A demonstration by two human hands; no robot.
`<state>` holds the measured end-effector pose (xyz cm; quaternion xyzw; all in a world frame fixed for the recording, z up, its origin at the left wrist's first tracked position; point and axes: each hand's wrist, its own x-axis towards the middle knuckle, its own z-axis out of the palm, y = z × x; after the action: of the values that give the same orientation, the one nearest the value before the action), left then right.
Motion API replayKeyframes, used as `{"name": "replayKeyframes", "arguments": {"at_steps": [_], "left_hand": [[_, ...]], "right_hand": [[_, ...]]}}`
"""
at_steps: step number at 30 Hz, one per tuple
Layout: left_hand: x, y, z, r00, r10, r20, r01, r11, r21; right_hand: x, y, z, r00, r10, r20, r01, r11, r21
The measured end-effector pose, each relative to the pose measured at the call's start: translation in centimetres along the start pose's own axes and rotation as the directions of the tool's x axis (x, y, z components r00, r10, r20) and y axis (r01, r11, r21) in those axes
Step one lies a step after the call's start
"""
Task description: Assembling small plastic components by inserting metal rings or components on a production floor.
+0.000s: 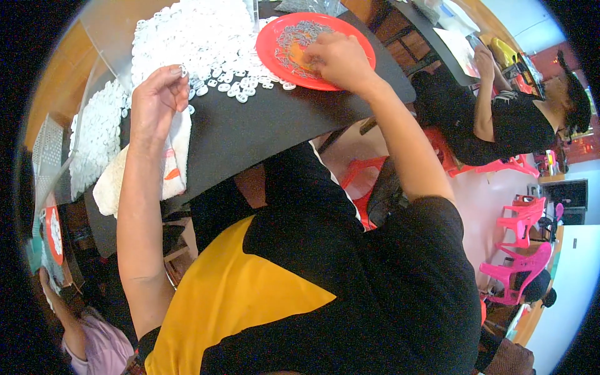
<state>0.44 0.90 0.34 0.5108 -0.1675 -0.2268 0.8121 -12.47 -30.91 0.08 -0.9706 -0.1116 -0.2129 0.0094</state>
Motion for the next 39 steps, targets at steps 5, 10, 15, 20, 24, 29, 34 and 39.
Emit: {"name": "replayKeyframes", "arguments": {"at_steps": [5, 10, 15, 20, 24, 29, 34, 39], "left_hand": [[-0.2, 0.1, 0.5, 1.000, 0.010, -0.005, -0.010, 0.999, 0.031], [-0.3, 0.1, 0.7, 1.000, 0.010, -0.023, -0.009, 0.999, 0.047], [-0.4, 0.1, 0.7, 1.000, 0.016, -0.012, -0.015, 0.998, 0.066], [-0.2, -0.1, 0.8, 1.000, 0.017, -0.016, -0.016, 0.997, 0.077], [-0.4, 0.0, 0.7, 1.000, 0.017, -0.011, -0.016, 0.996, 0.083], [-0.4, 0.1, 0.8, 1.000, 0.010, -0.025, -0.007, 0.996, 0.093], [-0.7, 0.3, 1.0, 0.999, 0.028, -0.019, -0.026, 0.994, 0.102], [-0.7, 0.2, 1.0, 0.999, 0.036, -0.016, -0.034, 0.993, 0.109]], "right_hand": [[-0.1, -0.2, -0.5, 0.999, 0.023, -0.024, -0.025, 0.995, -0.099], [-0.6, -0.6, -0.6, 0.994, -0.105, 0.016, 0.105, 0.994, -0.019], [-0.6, -0.1, -0.7, 0.999, -0.007, 0.049, 0.010, 0.998, -0.055], [-0.9, 0.0, -0.7, 0.999, 0.021, 0.030, -0.018, 0.993, -0.116], [-0.9, 0.2, -0.5, 0.999, -0.004, 0.043, 0.009, 0.994, -0.109], [-0.9, 0.3, -0.5, 0.999, -0.002, 0.043, 0.007, 0.993, -0.121], [-0.9, 0.4, -0.3, 0.999, -0.044, 0.002, 0.043, 0.988, -0.145], [-0.6, 0.0, -0.1, 0.994, -0.112, 0.007, 0.112, 0.980, -0.165]]}}
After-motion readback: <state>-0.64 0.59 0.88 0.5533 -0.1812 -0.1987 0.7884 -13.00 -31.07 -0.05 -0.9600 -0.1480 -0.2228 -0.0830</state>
